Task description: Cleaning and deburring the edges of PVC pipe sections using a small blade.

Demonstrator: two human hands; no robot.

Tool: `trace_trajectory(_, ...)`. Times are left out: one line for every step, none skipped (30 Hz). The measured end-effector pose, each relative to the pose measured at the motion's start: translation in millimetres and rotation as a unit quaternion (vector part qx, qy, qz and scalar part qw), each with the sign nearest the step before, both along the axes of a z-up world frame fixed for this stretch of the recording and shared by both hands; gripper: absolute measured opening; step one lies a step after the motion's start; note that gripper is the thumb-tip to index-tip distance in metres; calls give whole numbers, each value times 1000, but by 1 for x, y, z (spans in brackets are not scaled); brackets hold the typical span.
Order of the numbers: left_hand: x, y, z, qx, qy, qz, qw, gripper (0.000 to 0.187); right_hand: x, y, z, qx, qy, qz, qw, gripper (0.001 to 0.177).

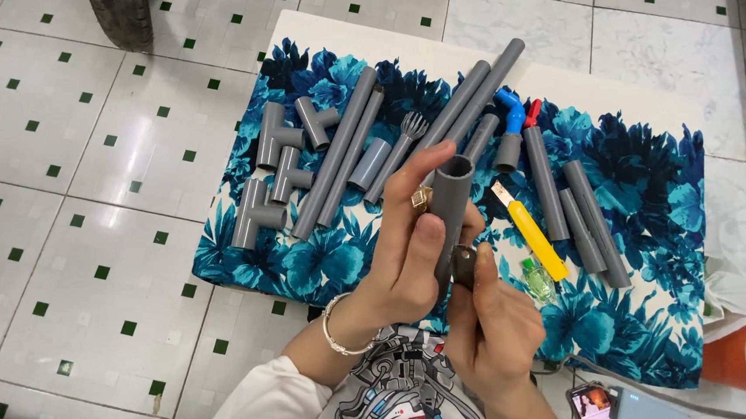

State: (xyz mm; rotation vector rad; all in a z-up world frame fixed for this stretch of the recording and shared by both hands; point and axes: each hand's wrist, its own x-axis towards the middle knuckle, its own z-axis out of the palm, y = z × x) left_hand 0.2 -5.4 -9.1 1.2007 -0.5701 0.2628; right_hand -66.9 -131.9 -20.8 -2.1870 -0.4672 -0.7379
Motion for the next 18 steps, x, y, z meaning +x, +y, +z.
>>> trace_trajectory(-1,0,0,0,0,0,1000,47,0,-1,-2,0,0,0,1000,56)
trace_trajectory(-2,0,1,-6,5,-1,1000,46,0,-2,-4,13,5,3,1000,55)
trace_trajectory(-2,-1,1,-12,9,-2,1000,46,0,-3,-6,27,9,6,1000,55)
trace_trajectory(-3,-1,1,-12,10,-2,1000,46,-1,-3,-6,27,10,6,1000,55)
trace_trajectory(-3,-2,0,-25,12,-10,1000,46,-1,-3,-6,37,16,8,999,54)
trace_trajectory(-3,-2,0,-37,15,-19,999,46,-1,-3,-6,48,22,11,999,54)
trace_trajectory(-3,-2,0,-37,15,-19,999,46,-2,-3,-6,48,22,10,999,54)
trace_trajectory(-3,-3,-1,-40,14,-21,999,46,-2,-4,-7,50,28,12,998,54)
trace_trajectory(-3,-3,-1,-43,14,-21,999,46,-3,-4,-7,51,34,13,998,54)
trace_trajectory(-3,-3,-1,-43,14,-21,999,46,-3,-4,-7,51,34,14,998,54)
trace_trajectory(-3,-2,0,-45,19,-25,999,46,-3,-3,-7,56,35,17,998,54)
trace_trajectory(-3,-2,0,-46,23,-29,998,46,-3,-3,-6,62,36,20,997,53)
trace_trajectory(-4,-2,0,-46,23,-29,998,46,-3,-3,-6,62,36,20,997,53)
trace_trajectory(-4,-2,0,-48,25,-29,998,46,-4,-3,-6,59,34,16,998,54)
trace_trajectory(-4,-2,0,-50,28,-28,998,46,-4,-2,-6,56,32,11,998,55)
trace_trajectory(-4,-3,-2,-50,28,-28,998,46,-3,-2,-4,56,32,11,998,55)
trace_trajectory(-3,-3,-3,-47,19,-13,999,45,-2,-2,-3,35,22,10,999,55)
trace_trajectory(-3,-4,-4,-44,9,3,999,44,-1,-2,-2,14,11,8,1000,56)
